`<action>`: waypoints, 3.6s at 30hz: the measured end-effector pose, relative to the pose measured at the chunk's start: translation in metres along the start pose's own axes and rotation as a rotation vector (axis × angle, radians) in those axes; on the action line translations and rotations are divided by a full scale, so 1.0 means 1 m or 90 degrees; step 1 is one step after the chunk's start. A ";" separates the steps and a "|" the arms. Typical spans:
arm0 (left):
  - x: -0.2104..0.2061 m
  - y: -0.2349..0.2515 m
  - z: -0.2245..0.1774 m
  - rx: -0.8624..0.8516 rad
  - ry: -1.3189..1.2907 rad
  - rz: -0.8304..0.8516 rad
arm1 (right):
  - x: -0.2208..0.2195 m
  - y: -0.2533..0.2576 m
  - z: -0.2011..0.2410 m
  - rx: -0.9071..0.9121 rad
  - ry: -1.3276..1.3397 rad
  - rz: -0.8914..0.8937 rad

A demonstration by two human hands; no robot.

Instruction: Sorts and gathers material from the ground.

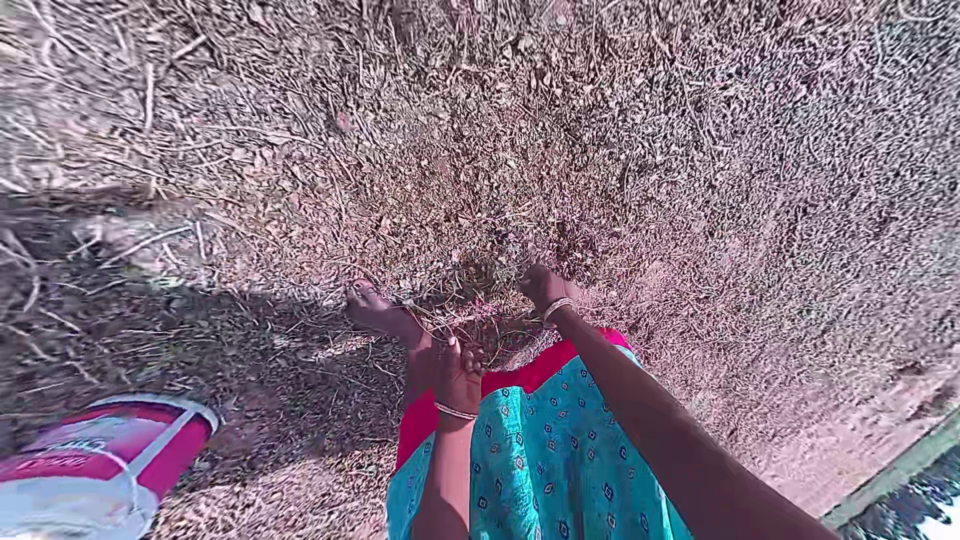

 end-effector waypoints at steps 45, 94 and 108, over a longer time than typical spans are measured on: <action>-0.180 -0.483 -0.208 -0.274 0.626 0.312 | 0.276 -0.564 0.042 0.472 -0.161 0.112; -0.327 -0.337 -0.415 -0.141 -0.312 0.211 | 0.462 -0.485 0.276 0.462 0.712 0.119; -0.544 -0.261 -0.580 0.061 -0.232 0.455 | 0.627 -0.447 0.429 0.848 0.371 -0.270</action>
Point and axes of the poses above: each hand's wrist, its own y-axis towards the middle knuckle, its own x-axis out of the back of the hand, z = x × y, the point moved 5 cm from there along y, towards the middle knuckle, and after that the axes turned 6 degrees about -x, right-handed, at the moved point
